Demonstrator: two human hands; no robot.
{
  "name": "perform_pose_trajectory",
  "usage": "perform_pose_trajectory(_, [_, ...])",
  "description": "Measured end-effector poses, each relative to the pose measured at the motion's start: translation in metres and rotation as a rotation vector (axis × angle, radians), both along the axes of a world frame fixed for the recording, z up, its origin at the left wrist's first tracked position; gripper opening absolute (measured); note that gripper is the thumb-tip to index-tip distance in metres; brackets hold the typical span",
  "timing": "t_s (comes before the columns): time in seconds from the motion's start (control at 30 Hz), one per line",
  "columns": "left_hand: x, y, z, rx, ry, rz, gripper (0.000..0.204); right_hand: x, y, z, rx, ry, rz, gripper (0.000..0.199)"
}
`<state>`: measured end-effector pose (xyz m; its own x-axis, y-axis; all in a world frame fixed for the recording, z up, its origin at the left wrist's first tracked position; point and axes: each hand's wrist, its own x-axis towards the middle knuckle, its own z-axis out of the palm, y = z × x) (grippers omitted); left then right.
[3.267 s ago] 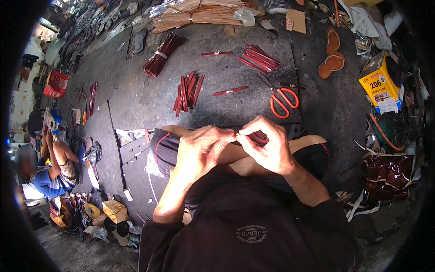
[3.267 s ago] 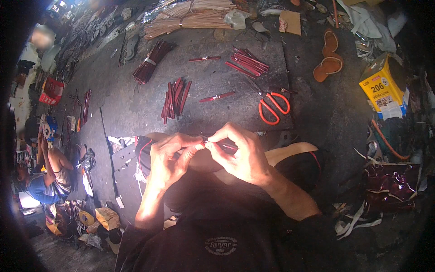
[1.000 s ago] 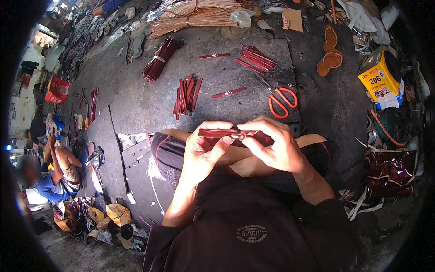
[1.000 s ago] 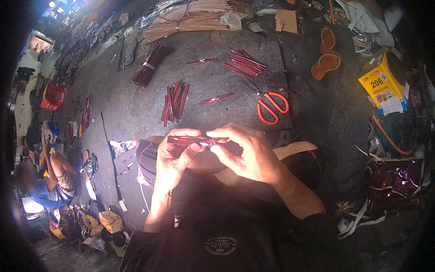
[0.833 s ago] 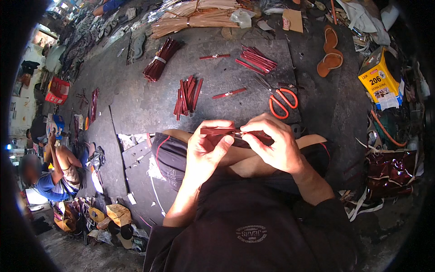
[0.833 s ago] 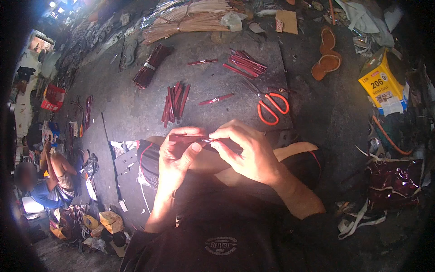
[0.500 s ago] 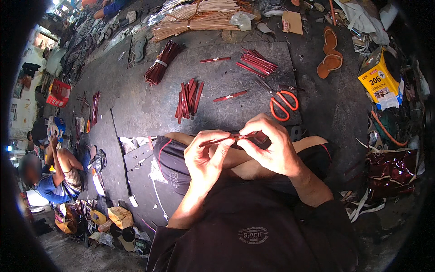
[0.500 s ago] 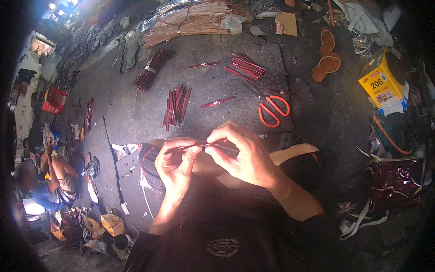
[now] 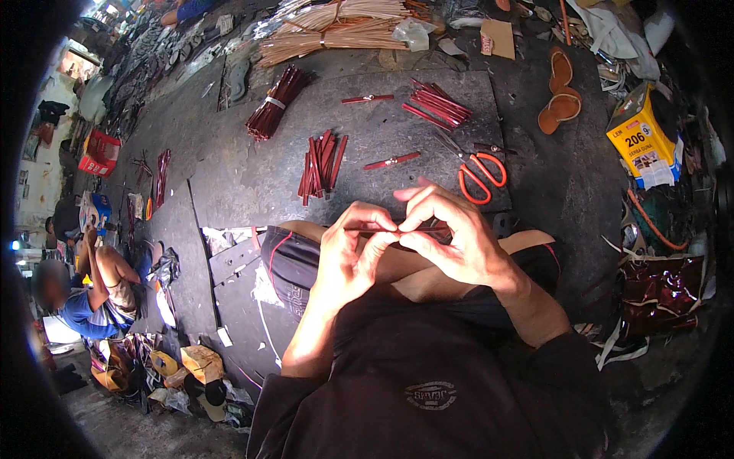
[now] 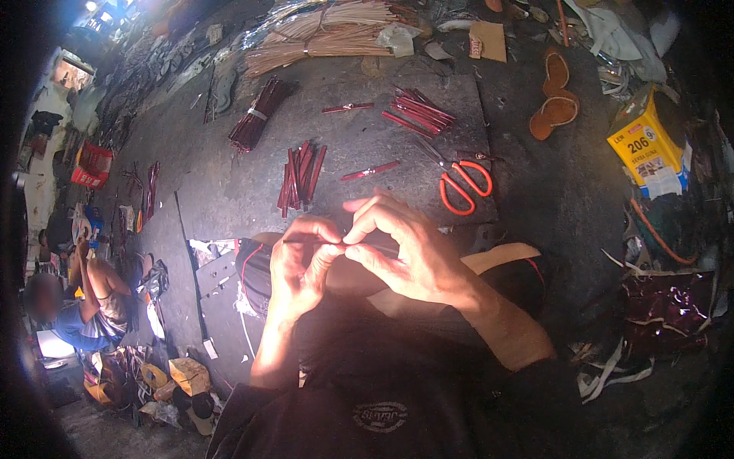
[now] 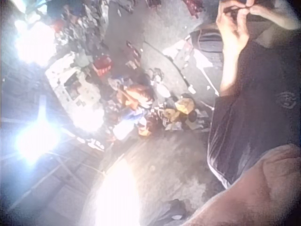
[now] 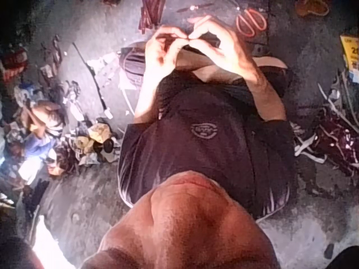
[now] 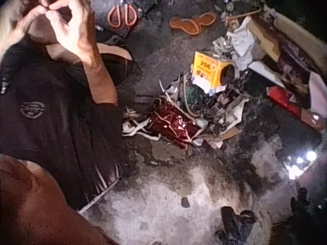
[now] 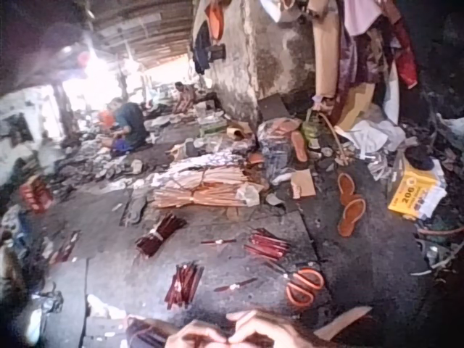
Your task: The person sits on the floor and repeatedly cuts red plastic sleeves with scissors, then inserts metal connectors into the sleeves and crimps them by hand. Finished units are placed in a small pile nearby.
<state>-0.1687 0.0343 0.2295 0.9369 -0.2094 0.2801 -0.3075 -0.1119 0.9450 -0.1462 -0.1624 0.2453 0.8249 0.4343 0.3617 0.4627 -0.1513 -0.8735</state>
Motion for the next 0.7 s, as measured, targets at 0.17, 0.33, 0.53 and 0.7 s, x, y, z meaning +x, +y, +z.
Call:
perform_pose_trajectory(0.17, [0.004,-0.003,-0.02,-0.332,0.228,-0.069,0.017,-0.001,0.001,-0.007,-0.131,-0.157,-0.132,0.032])
perform_pose_trajectory(0.33, [0.006,-0.006,-0.035,-0.608,0.471,0.035,0.015,-0.007,-0.002,-0.015,0.013,0.219,-0.117,0.028])
perform_pose_trajectory(0.53, [0.011,0.001,-0.037,-0.779,0.667,0.076,0.028,0.005,-0.022,-0.026,0.265,0.729,-0.049,0.024])
perform_pose_trajectory(0.7, [0.012,0.008,-0.033,-0.679,0.705,0.106,0.033,0.009,-0.033,-0.035,0.297,0.754,-0.06,0.023])
